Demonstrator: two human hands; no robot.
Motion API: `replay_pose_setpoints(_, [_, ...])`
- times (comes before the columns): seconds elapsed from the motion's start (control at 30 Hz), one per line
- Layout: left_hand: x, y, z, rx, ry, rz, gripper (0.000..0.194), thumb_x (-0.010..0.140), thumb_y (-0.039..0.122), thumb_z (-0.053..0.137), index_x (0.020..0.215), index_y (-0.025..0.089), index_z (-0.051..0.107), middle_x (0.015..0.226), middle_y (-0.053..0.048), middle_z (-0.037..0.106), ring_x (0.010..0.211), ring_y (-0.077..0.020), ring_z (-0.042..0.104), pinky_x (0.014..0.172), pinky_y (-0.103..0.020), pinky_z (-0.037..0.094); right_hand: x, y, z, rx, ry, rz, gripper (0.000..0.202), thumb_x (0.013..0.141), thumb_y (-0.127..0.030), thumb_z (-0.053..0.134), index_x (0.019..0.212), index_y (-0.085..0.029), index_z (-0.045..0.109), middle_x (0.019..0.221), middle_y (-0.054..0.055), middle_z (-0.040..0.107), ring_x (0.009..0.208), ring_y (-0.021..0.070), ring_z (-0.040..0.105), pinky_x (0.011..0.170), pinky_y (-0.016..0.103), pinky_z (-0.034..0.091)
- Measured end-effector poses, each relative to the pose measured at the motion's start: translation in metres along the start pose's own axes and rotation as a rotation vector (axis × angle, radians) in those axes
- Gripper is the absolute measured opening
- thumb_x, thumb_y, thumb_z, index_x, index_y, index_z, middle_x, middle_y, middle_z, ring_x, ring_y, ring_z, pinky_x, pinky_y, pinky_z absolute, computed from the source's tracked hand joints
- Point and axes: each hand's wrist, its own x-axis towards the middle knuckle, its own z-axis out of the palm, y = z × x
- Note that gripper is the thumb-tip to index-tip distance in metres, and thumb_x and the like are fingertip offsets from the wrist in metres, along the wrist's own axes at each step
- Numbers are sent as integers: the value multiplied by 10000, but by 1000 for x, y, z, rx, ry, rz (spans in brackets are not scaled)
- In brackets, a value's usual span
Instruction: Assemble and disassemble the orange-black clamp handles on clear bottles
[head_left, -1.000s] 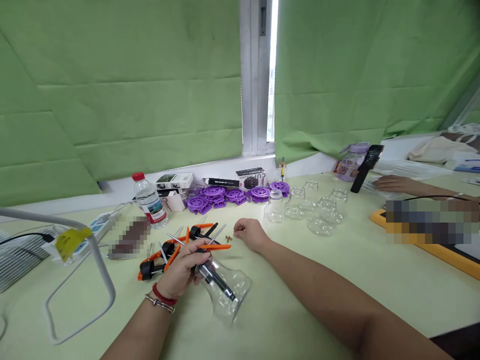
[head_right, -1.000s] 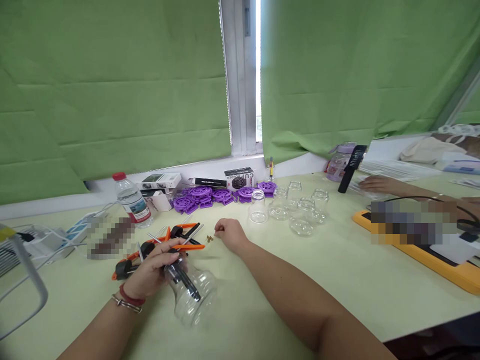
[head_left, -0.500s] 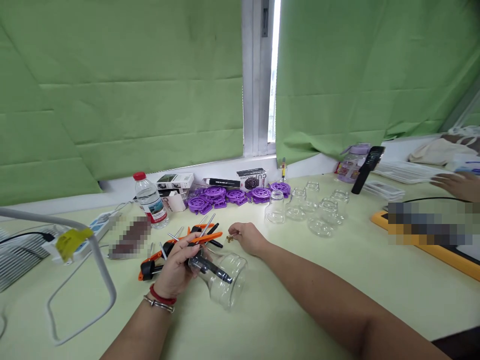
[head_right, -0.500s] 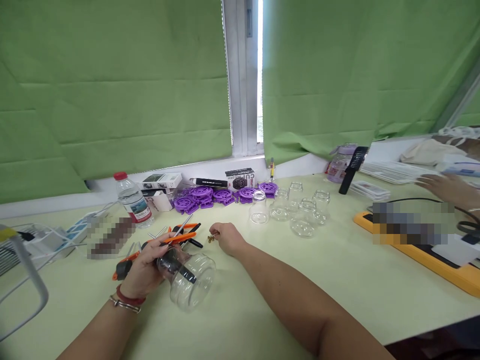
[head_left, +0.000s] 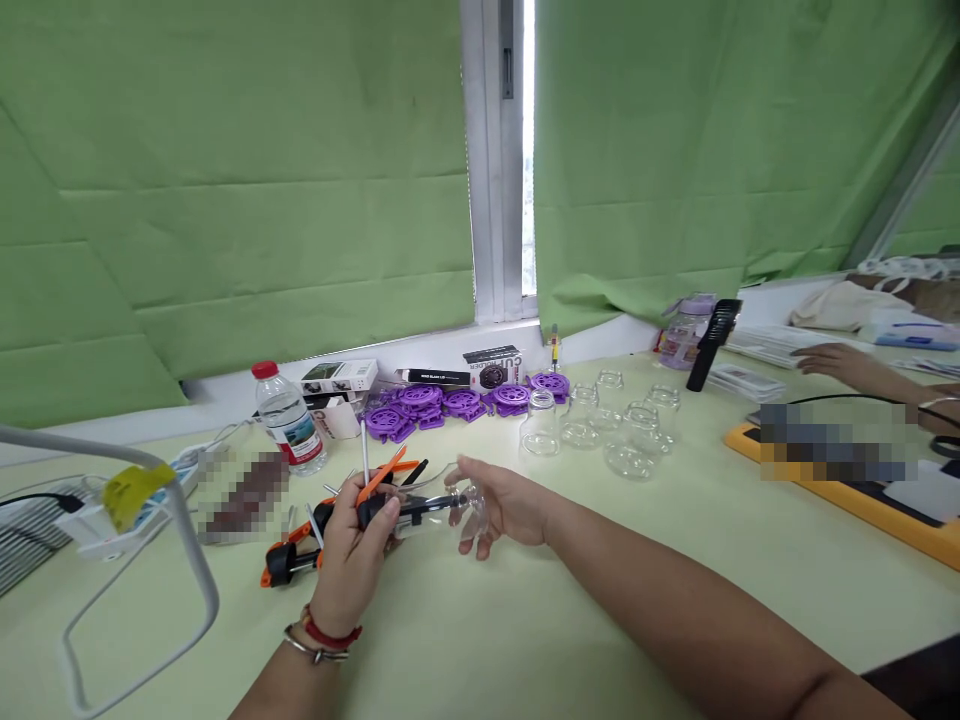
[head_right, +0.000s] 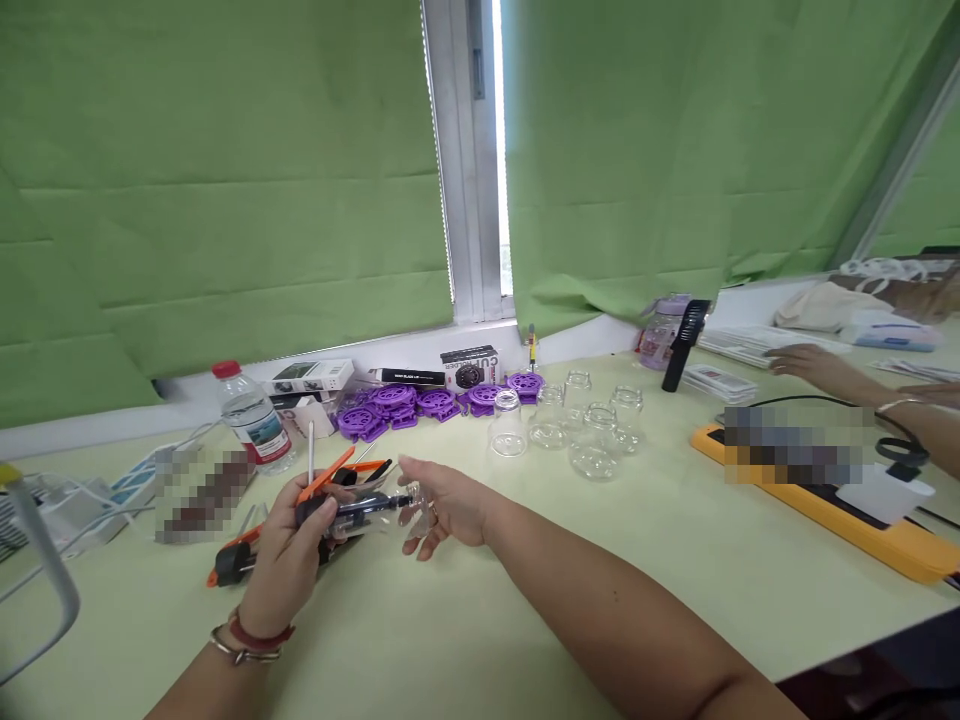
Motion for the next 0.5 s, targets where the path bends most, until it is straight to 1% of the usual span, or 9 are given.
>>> replay_pose_setpoints(0.07, [0, 0, 0, 61, 8, 8, 257, 815, 433, 512, 958, 219, 507, 817, -9, 574, 575, -110, 487, 488, -212, 428, 1, 2, 5, -38, 44, -28, 493, 710, -628, 526, 974, -217, 452, 746, -5, 566, 511, 157, 606, 444, 260, 447])
replay_pose_setpoints(0.13, [1, 1, 0, 107, 36, 0, 247, 842, 464, 446, 870, 225, 500, 680, 13, 524, 510, -112, 461, 440, -211, 394, 3, 6, 7, -103, 120, -117, 472, 706, -566, 585, 988, -213, 451, 748, -13, 549, 512, 130, 584, 427, 224, 416])
replay_pose_setpoints(0.2, [3, 1, -1, 150, 66, 13, 261, 853, 474, 413, 787, 230, 474, 583, 32, 441, 468, -112, 421, 416, -216, 362, 5, 9, 8, -180, 194, -226, 501, 703, -528, 621, 1046, -215, 432, 742, -20, 529, 537, 117, 566, 421, 202, 393])
replay_pose_setpoints(0.27, [5, 2, -1, 199, 105, 69, 274, 847, 473, 421, 731, 226, 456, 572, 33, 408, 490, -118, 407, 432, -222, 358, 4, 11, 8, -259, 219, -295, 535, 719, -520, 615, 1106, -214, 407, 751, -15, 520, 563, 114, 555, 427, 196, 387])
replay_pose_setpoints(0.33, [7, 3, -1, 247, 136, 127, 275, 836, 465, 430, 709, 222, 454, 591, 24, 419, 524, -128, 412, 454, -233, 368, 1, 10, 8, -358, 215, -339, 542, 756, -534, 564, 1152, -213, 381, 804, 9, 529, 598, 121, 555, 447, 211, 406])
replay_pose_setpoints(0.37, [7, 3, -1, 263, 148, 139, 272, 833, 459, 427, 706, 221, 458, 592, 20, 425, 529, -134, 416, 454, -241, 370, -2, 9, 7, -443, 215, -386, 550, 762, -531, 556, 1173, -214, 373, 855, 28, 537, 640, 132, 562, 481, 231, 434])
replay_pose_setpoints(0.4, [8, 5, -1, 272, 157, 138, 267, 830, 453, 422, 705, 221, 465, 585, 15, 431, 524, -141, 419, 448, -251, 369, -5, 6, 7, -562, 213, -464, 576, 747, -521, 577, 1191, -217, 371, 927, 51, 539, 712, 152, 571, 541, 264, 467])
replay_pose_setpoints(0.47, [9, 8, -2, 282, 166, 125, 247, 811, 438, 440, 700, 223, 486, 573, 1, 446, 515, -156, 436, 439, -272, 373, -11, 0, 8, -864, 208, -693, 669, 676, -467, 671, 1225, -221, 377, 1096, 97, 502, 922, 209, 545, 729, 350, 488])
replay_pose_setpoints(0.5, [9, 11, -2, 292, 173, 126, 231, 791, 431, 465, 696, 224, 499, 572, -7, 456, 517, -165, 447, 440, -282, 379, -13, -3, 8, -1025, 197, -816, 692, 651, -415, 706, 1235, -222, 388, 1170, 113, 469, 1030, 236, 498, 832, 388, 456])
